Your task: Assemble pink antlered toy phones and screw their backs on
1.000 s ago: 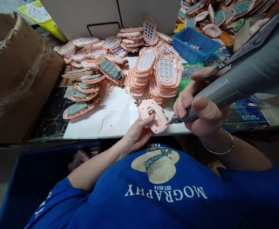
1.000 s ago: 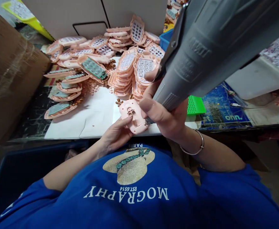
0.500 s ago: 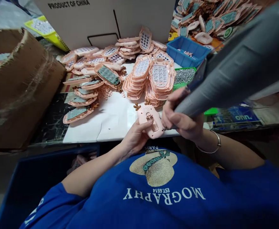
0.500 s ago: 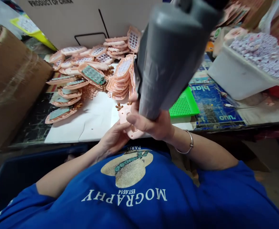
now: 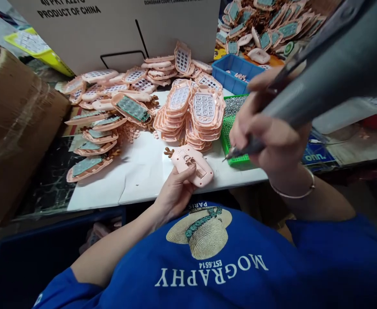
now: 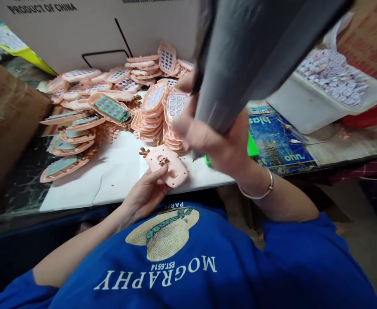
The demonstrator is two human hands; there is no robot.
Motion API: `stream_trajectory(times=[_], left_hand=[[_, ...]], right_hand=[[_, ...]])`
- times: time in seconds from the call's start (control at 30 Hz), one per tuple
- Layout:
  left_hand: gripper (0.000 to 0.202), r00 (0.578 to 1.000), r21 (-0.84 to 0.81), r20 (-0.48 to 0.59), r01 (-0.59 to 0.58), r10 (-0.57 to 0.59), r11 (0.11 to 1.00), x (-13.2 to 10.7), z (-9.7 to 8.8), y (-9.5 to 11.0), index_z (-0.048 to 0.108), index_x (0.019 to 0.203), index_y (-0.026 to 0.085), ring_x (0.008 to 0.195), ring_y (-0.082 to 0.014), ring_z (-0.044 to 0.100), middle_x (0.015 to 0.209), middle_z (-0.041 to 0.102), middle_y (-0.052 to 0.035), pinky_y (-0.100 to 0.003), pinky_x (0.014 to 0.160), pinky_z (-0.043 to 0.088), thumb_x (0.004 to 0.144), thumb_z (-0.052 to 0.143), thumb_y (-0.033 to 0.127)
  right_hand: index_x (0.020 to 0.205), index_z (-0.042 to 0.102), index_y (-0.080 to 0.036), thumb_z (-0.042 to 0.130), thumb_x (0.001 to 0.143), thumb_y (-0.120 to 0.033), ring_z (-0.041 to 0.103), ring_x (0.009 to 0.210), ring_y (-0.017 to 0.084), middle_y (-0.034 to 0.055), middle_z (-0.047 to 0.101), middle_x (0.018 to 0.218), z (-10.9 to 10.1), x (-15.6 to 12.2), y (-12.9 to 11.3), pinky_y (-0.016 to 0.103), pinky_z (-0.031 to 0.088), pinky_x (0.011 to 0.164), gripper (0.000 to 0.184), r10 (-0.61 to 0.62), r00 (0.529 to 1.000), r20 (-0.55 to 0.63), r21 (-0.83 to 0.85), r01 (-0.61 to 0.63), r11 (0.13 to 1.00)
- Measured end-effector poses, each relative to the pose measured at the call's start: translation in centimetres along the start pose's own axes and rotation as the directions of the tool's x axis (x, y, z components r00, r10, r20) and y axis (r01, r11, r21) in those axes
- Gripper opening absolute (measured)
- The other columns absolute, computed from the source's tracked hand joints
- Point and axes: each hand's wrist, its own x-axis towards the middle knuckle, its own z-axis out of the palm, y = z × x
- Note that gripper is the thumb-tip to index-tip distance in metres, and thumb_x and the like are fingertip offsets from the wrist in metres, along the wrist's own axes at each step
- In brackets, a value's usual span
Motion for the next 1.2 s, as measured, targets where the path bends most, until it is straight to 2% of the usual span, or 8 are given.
stream_trajectory(times=[0.1,0.17,0.3,0.5,0.63,0.97,1.07,1.2], left_hand=[[0.024,1.0,-0.019,-0.014,0.006,-0.007,1.0,-0.2,0.0,0.2,0.067,0.103,0.016,0.081,-0.0127,0.07,0.096,0.074,-0.002,-0.026,0.082,0.06,0.08,0.071,0.01],[0.025,1.0,-0.033,-0.013,0.004,-0.004,0.999,-0.2,0.1,0.2,0.068,0.103,0.017,0.08,-0.0129,0.07,0.095,0.075,-0.0017,-0.026,0.079,0.06,0.079,0.072,0.01],[0.026,1.0,-0.06,0.007,-0.007,0.007,0.998,-0.1,0.0,0.1,0.068,0.103,0.016,0.081,-0.0127,0.071,0.095,0.076,-0.0015,-0.023,0.076,0.06,0.078,0.074,0.009],[0.026,1.0,-0.051,0.027,0.007,-0.006,0.999,-0.1,-0.2,0.1,0.069,0.104,0.015,0.081,-0.0123,0.072,0.095,0.077,-0.0016,-0.022,0.077,0.06,0.079,0.075,0.012],[0.031,0.999,-0.04,0.042,0.012,-0.011,0.999,-0.1,-0.2,0.1,0.068,0.107,0.017,0.083,-0.0133,0.072,0.096,0.077,-0.0013,-0.025,0.081,0.06,0.077,0.076,0.013],[0.028,0.998,-0.033,0.053,-0.013,0.015,0.999,0.0,-0.4,0.0,0.067,0.105,0.017,0.088,-0.0151,0.073,0.097,0.075,-0.002,-0.031,0.092,0.059,0.078,0.075,0.013],[0.027,0.999,-0.041,0.05,-0.012,0.014,0.999,0.0,-0.4,0.0,0.067,0.104,0.016,0.088,-0.0161,0.073,0.097,0.075,-0.003,-0.033,0.093,0.059,0.078,0.075,0.014],[0.027,0.999,-0.062,0.03,-0.011,0.013,0.998,-0.1,-0.2,-0.1,0.068,0.105,0.015,0.087,-0.0164,0.071,0.097,0.074,-0.004,-0.035,0.093,0.058,0.079,0.074,0.013]], right_hand=[[0.093,0.064,-0.034,0.077,0.079,-0.035,0.046,0.046,0.011,-0.0087,0.049,0.06,-2.2,2.3,1.6,0.031,0.037,0.045,0.018,-0.175,0.967,-0.183,-0.099,0.159,0.982],[0.092,0.06,-0.038,0.079,0.078,-0.042,0.046,0.049,0.013,-0.0091,0.054,0.065,-4.2,3.6,3.9,0.034,0.038,0.05,0.024,-0.115,0.97,-0.215,-0.188,0.075,0.979],[0.094,0.054,-0.042,0.077,0.071,-0.061,0.04,0.054,0.016,-0.0088,0.047,0.056,-7.6,5.1,8.6,0.037,0.034,0.054,0.037,-0.155,0.948,-0.278,-0.238,0.088,0.967],[0.092,0.053,-0.044,0.078,0.059,-0.066,0.043,0.063,0.018,-0.01,0.047,0.055,-8.9,5.9,12.2,0.04,0.032,0.065,0.047,-0.128,0.918,-0.375,-0.182,0.063,0.981],[0.096,0.051,-0.044,0.077,0.059,-0.07,0.04,0.062,0.017,-0.0099,0.052,0.058,-8.8,5.7,12.1,0.039,0.032,0.06,0.052,-0.084,0.951,-0.298,-0.17,0.034,0.985],[0.094,0.05,-0.048,0.07,0.069,-0.07,0.04,0.051,0.016,-0.0098,0.046,0.051,-8.8,5.7,12.1,0.039,0.029,0.056,0.039,-0.174,0.941,-0.291,-0.33,0.072,0.941],[0.091,0.055,-0.046,0.076,0.068,-0.065,0.038,0.049,0.014,-0.0095,0.05,0.056,-8.0,5.7,10.4,0.038,0.03,0.051,0.037,-0.191,0.925,-0.329,-0.296,0.091,0.951],[0.085,0.062,-0.036,0.078,0.075,-0.043,0.044,0.045,0.012,-0.0079,0.047,0.056,-4.7,4.4,5.3,0.032,0.029,0.045,0.02,-0.224,0.903,-0.366,-0.166,0.174,0.971]])
